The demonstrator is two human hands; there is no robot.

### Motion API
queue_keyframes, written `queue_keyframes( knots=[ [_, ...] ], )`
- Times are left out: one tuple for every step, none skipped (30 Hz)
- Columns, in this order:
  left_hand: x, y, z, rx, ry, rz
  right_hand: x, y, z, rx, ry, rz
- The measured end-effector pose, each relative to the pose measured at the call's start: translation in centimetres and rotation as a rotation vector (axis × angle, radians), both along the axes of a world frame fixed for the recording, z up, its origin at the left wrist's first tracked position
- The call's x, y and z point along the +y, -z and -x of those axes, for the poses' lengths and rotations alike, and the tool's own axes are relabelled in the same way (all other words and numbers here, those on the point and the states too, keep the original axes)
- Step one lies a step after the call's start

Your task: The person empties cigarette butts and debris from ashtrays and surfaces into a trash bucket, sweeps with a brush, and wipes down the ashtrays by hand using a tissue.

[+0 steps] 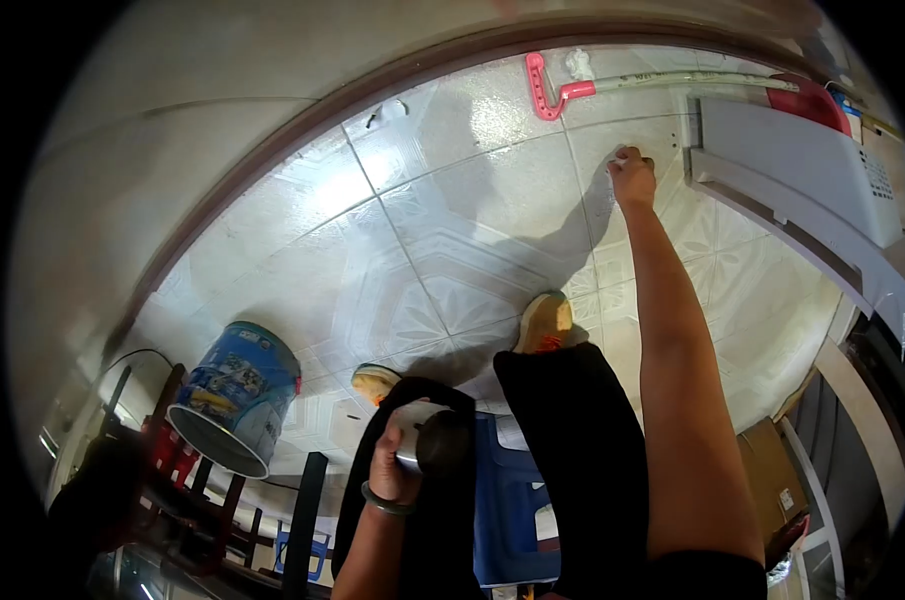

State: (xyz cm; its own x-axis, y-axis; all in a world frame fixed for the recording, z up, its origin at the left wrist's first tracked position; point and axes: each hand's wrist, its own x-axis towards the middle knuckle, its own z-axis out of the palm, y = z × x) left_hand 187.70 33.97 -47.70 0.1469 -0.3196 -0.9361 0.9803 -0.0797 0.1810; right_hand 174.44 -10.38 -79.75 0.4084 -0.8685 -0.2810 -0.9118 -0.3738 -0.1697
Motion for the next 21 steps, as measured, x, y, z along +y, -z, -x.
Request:
queue_keyframes(
  knots=[
    [0.2,0.1,-0.1,0.024,-0.045,0.008,-0.5,0.0,0.2,0.003,-0.016,-0.021],
    [0.9,0.4,-0.4,0.039,-0.09,0.021,-0.7,-0.4,-0.5,-0.057,-0.091,-0.029],
    [1.0,0.5,-0.5,0.053,-0.103,0.023,-1.0,-1.5,-1.6,-0.112,-0.163,-0.044],
    [1.0,0.6,-0.5,0.054,-0.088,0.026,-1.3,-2.4,-3.0,-0.171,-0.236,-0.061],
    [1.1,0.6,-0.5,0.05,-0.074,0.028,-1.6,-4.7,-5.6,-0.323,-0.215,-0.087],
    [1.2,0.6,-0.6,0.045,-0.061,0.027,-2.4,-6.9,-8.5,-0.35,-0.203,-0.101],
    [1.2,0.7,-0.7,0.031,-0.049,0.035,-3.2,-8.3,-10.8,-0.376,-0.189,-0.116],
    [1.2,0.7,-0.9,0.031,-0.044,0.033,-3.9,-8.4,-12.5,-0.366,-0.215,-0.084],
    [1.4,0.7,-1.3,0.029,-0.041,0.035,-4.6,-7.7,-14.3,-0.358,-0.243,-0.048],
    [1.2,0.6,-1.6,0.024,-0.039,0.032,-5.4,-7.0,-16.0,-0.353,-0.27,-0.017],
    [0.9,0.4,-2.1,0.022,-0.028,0.032,-6.0,-5.4,-16.8,-0.194,-0.284,-0.001],
    [0.8,0.5,-2.6,0.006,-0.02,0.038,-6.6,-3.1,-17.2,-0.039,-0.297,0.011],
    [0.6,0.5,-3.0,-0.013,-0.013,0.039,-7.0,-1.0,-17.6,0.113,-0.311,0.02],
    [0.9,0.4,-3.4,-0.033,-0.01,0.031,-7.5,0.9,-17.9,0.184,-0.284,0.068],
    [1.6,0.7,-3.5,-0.05,-0.018,0.028,-7.8,2.5,-17.8,0.256,-0.265,0.109],
    [2.1,0.8,-4.1,-0.099,-0.034,0.055,-7.2,1.1,-17.7,0.214,-0.279,0.044],
    [2.3,1.1,-4.1,-0.112,-0.071,0.046,-6.4,-0.1,-17.1,0.067,-0.335,0.052],
    [2.7,1.1,-4.3,-0.12,-0.107,0.033,-5.4,-1.8,-16.4,-0.214,-0.331,-0.001],
    [2.5,0.8,-4.8,-0.104,-0.173,0.011,-2.4,-5.4,-16.6,-0.383,-0.307,-0.047],
    [2.3,0.4,-5.4,-0.091,-0.233,-0.009,0.7,-8.6,-16.8,-0.498,-0.136,-0.367],
    [2.6,0.6,-5.7,-0.072,-0.295,-0.022,3.9,-10.6,-15.8,-0.571,-0.187,-0.567]
  ],
)
